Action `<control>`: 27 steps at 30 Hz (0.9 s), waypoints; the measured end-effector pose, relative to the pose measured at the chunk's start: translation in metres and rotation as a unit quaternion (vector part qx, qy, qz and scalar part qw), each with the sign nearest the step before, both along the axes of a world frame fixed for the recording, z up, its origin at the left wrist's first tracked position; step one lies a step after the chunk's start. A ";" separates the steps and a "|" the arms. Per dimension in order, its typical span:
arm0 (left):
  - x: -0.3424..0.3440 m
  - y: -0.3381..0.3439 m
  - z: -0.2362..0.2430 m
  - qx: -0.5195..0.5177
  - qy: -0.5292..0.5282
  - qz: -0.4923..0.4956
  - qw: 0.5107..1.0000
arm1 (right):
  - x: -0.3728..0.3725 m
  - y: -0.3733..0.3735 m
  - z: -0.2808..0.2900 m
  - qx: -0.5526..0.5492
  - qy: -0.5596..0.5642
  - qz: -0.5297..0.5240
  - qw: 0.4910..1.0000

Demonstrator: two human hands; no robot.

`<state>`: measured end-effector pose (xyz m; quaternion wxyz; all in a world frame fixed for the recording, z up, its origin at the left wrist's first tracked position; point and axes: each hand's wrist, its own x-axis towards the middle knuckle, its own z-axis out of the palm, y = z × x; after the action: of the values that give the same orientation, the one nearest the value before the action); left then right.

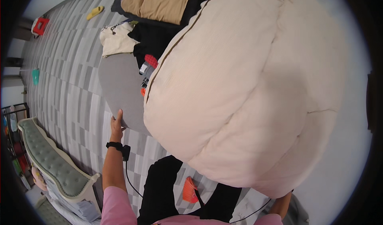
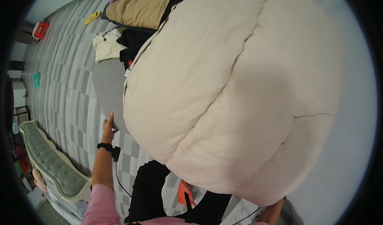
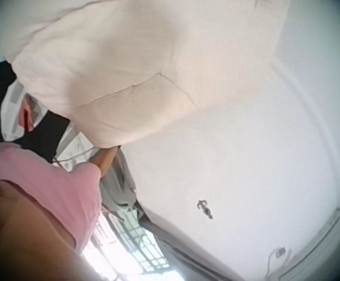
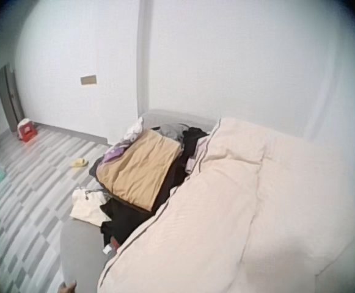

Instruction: The recorder uses a broom to sweep the floor in a bedroom, focusing on areas behind curtains and under furniture.

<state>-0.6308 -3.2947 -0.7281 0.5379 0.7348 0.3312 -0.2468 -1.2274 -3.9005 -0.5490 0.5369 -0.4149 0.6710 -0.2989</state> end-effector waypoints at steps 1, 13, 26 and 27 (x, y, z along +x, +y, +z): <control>-0.002 0.012 0.000 0.057 0.022 0.027 0.998 | 0.002 0.004 0.006 0.008 -0.001 -0.001 1.000; -0.049 0.098 0.156 0.130 0.029 -0.150 0.980 | -0.046 0.167 0.036 -0.123 0.432 0.369 0.814; -0.054 0.340 0.287 0.289 -0.165 -0.213 0.919 | 0.068 0.308 0.164 0.122 0.183 0.466 0.857; -0.037 0.354 0.294 0.287 -0.162 -0.220 0.918 | 0.069 0.319 0.172 0.140 0.156 0.396 0.894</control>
<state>-0.6681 -2.9411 -0.4343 0.2822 0.9420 0.1259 -0.1306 -1.1579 -3.5815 -0.3771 0.5517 -0.6081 0.5613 0.1036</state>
